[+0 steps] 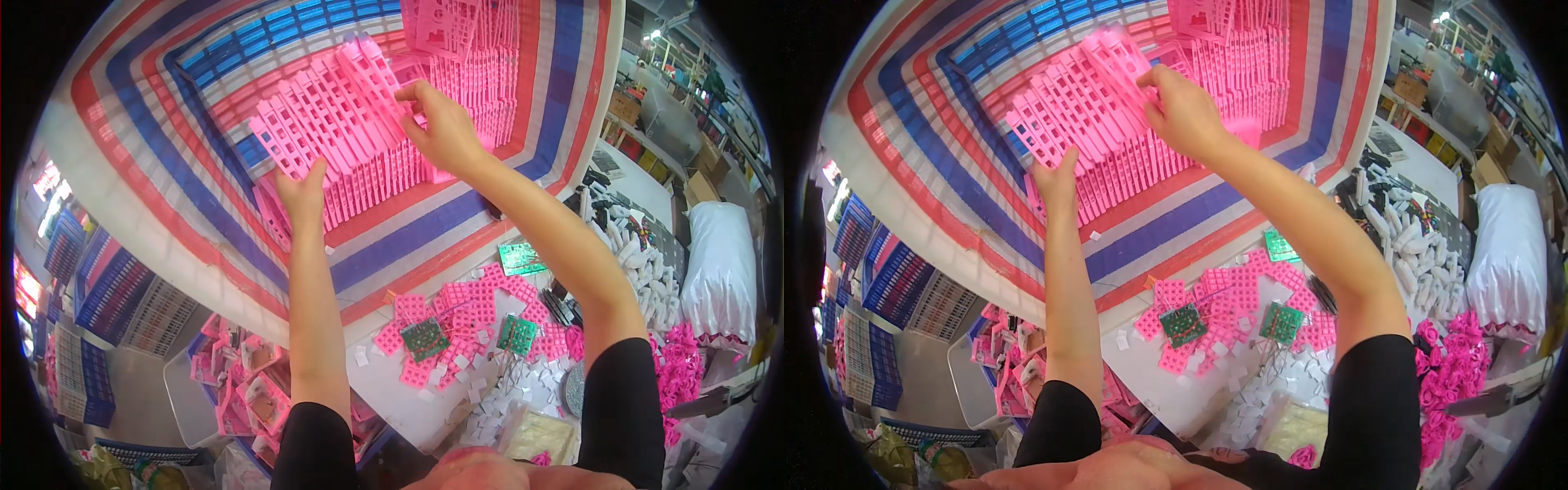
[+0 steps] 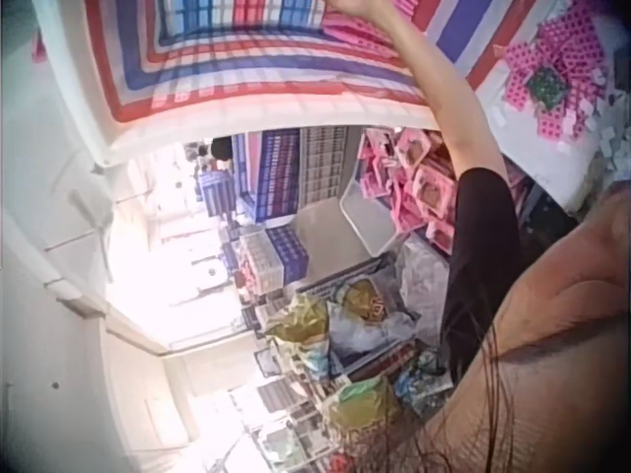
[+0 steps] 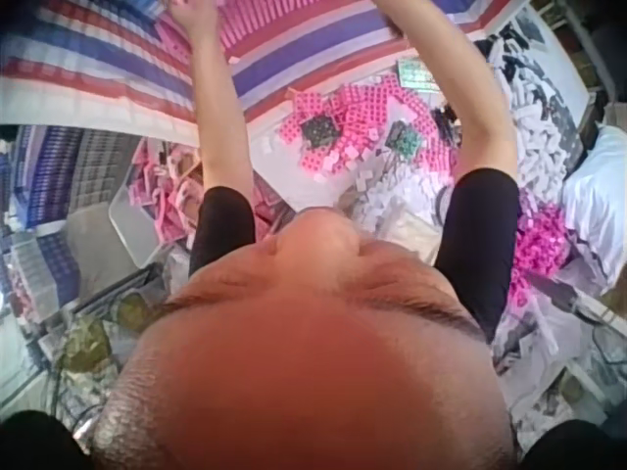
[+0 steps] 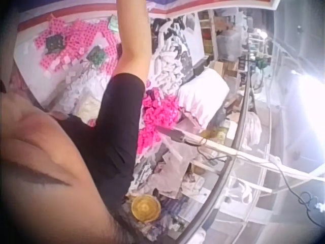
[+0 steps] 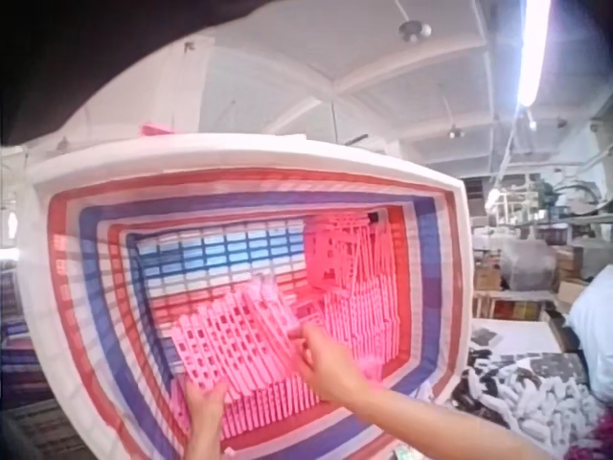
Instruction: Assembling electronic components and small plastic parts into a pink toy house using a hot glue gun.
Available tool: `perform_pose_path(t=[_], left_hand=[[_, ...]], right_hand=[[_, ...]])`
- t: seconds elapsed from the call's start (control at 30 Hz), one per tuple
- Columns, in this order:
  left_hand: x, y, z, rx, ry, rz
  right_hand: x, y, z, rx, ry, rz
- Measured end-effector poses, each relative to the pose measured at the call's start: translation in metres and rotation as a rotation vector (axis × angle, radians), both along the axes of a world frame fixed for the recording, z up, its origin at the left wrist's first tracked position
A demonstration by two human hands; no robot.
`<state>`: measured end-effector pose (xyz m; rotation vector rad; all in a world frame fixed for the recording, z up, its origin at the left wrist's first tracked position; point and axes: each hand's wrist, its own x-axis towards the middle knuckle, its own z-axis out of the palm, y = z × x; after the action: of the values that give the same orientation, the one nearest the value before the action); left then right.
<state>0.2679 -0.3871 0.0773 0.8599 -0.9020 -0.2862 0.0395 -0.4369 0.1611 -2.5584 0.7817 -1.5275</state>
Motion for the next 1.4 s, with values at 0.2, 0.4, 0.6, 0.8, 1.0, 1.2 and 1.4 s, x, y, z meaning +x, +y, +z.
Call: perform_pose_path(t=[0.2,0.4,0.6,0.8,1.0,1.2,1.4], left_hand=[[-0.029,0.041,-0.033,0.021,0.433,-0.381],[-0.042,0.056,-0.080,0.246,0.825,-0.797],[-0.013,0.073,-0.130,0.430,0.975,-1.000],[0.012,0.076,-0.156,0.563,1.061,-0.986],[0.040,0.061,-0.163,0.549,1.029,-0.881],[0.022,0.069,-0.145,0.479,1.050,-0.965],[0.052,0.052,-0.202,0.308,0.931,-0.394]], right_hand=[[0.001,0.079,0.040,-0.301,0.341,-0.260],[0.039,0.131,0.081,-0.268,0.650,-0.279],[0.090,0.127,0.054,-0.220,0.900,-0.241],[0.133,0.098,0.019,0.016,0.993,-0.349],[0.131,0.048,0.006,0.213,0.912,-0.445],[0.108,0.024,0.004,0.355,0.911,-0.460],[0.139,0.029,-0.003,0.412,0.919,-0.382]])
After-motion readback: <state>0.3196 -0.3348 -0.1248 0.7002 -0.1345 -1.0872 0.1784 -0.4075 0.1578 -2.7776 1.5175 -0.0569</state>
